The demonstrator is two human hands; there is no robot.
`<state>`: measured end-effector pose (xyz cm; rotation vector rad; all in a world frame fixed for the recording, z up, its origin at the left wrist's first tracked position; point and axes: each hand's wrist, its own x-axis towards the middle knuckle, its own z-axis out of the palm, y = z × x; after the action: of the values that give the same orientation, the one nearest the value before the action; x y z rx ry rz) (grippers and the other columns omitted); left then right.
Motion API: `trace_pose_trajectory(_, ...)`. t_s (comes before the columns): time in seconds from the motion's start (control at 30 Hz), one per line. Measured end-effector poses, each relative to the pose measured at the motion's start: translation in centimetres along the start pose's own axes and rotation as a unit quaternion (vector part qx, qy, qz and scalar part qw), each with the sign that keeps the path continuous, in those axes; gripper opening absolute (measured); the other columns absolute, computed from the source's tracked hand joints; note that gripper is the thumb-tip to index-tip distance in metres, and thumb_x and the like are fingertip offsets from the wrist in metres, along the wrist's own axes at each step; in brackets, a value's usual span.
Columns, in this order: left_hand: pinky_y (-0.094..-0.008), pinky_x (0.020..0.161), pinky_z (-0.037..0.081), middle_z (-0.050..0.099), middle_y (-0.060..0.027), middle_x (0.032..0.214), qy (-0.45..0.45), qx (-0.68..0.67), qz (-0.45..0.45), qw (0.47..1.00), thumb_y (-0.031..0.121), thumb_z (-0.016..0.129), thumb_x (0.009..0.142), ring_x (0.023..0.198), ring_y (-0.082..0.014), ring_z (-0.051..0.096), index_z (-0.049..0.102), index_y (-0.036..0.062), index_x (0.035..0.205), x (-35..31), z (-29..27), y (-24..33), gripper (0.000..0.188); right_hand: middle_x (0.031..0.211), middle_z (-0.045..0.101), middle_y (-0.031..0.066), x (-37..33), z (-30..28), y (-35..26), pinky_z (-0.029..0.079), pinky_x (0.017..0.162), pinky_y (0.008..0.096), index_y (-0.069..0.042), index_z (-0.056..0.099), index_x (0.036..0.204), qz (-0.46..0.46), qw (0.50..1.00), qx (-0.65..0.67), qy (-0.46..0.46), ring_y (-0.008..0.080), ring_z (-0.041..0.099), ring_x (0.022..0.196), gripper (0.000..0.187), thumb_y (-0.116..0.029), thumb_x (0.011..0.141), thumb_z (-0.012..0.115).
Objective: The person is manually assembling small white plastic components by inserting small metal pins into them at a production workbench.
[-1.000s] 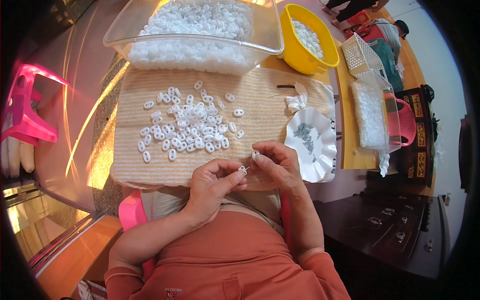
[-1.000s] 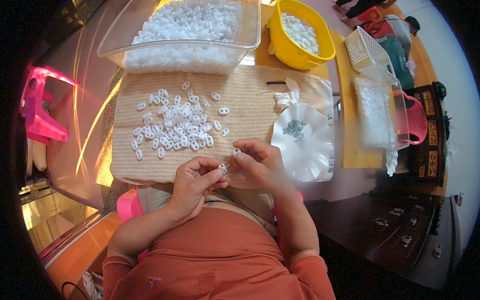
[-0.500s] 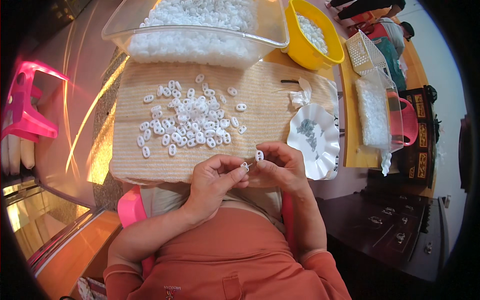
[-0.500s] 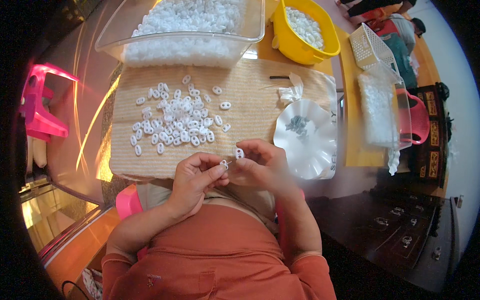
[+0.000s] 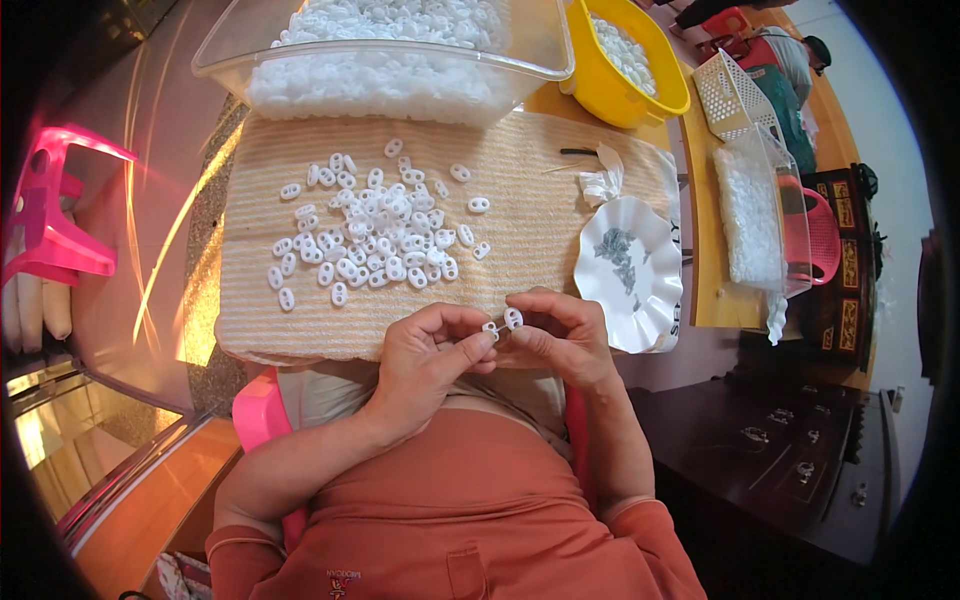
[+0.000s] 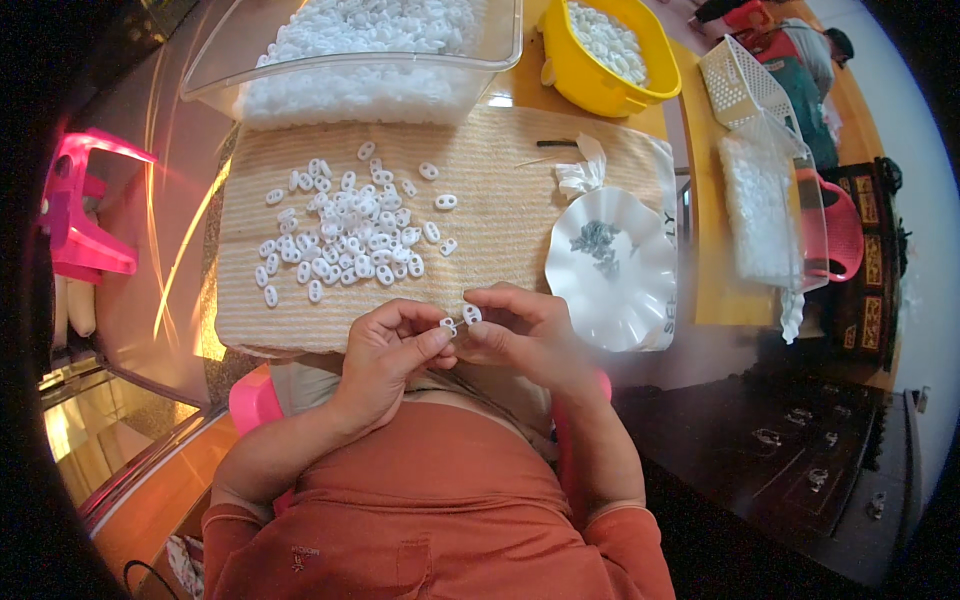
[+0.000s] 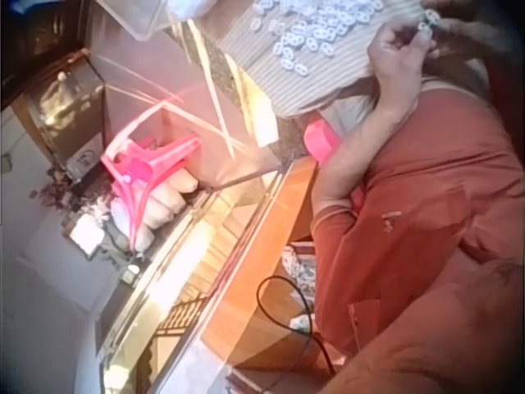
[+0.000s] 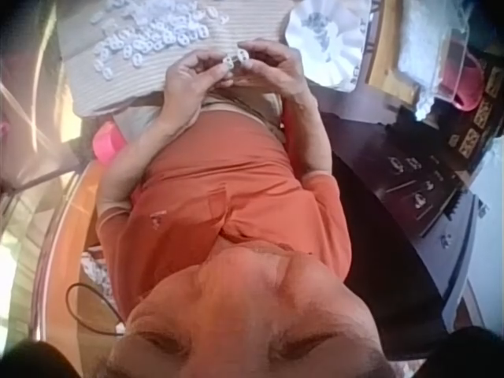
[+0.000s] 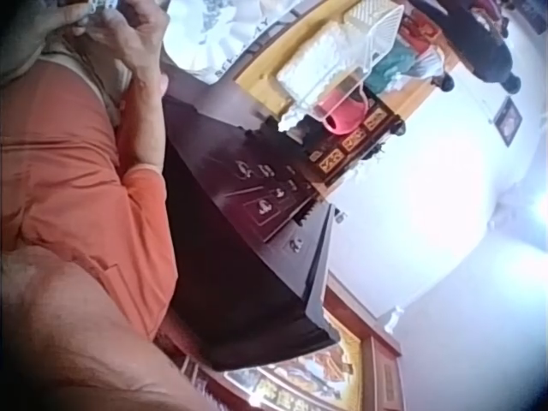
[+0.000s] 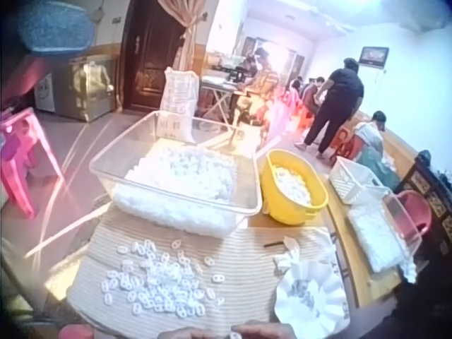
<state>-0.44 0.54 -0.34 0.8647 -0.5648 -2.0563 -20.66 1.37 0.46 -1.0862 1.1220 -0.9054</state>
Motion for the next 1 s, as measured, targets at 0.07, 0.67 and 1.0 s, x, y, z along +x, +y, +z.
trace_pose_trajectory(0.07, -0.0263, 0.070, 0.057, 0.065, -0.0088, 0.089, -0.003, 0.002, 0.002, 1.000, 0.001, 0.063, 0.087, 0.077, -0.0125, 0.064, 0.060, -0.0007, 0.103, 0.03, -0.04, -0.03, 0.016, 0.102, 0.063, 0.0117, 0.07, 0.02, 0.05, 0.052, 0.080, 0.0279, 0.005, 0.060, 0.115, -0.009, 1.000, 0.022, -0.011, 0.0173, 0.064, 0.092, 0.030, 0.003, 0.086, 0.064)
trace_pose_trajectory(0.67, -0.0267, 0.070, 0.058, 0.065, -0.0088, 0.089, -0.010, 0.007, 0.002, 1.000, 0.001, 0.063, 0.087, 0.077, -0.0124, 0.064, 0.060, -0.0013, 0.104, 0.02, -0.15, -0.13, 0.017, 0.101, 0.061, 0.0141, 0.11, -0.06, 0.34, 0.053, 0.078, 0.0291, 0.006, 0.059, 0.115, -0.043, 0.998, 0.038, -0.028, 0.0198, 0.065, 0.090, 0.030, 0.007, 0.085, 0.061)
trace_pose_trajectory(1.0, -0.0263, 0.069, 0.058, 0.065, -0.0089, 0.089, -0.003, 0.016, -0.002, 1.000, 0.001, 0.063, 0.087, 0.076, -0.0121, 0.064, 0.060, -0.0016, 0.103, 0.00, -0.12, -0.22, 0.017, 0.101, 0.061, 0.0132, 0.13, 0.19, 0.13, 0.054, 0.080, 0.0290, 0.006, 0.059, 0.115, -0.041, 0.997, 0.046, -0.036, 0.0188, 0.064, 0.091, 0.030, 0.007, 0.085, 0.061)
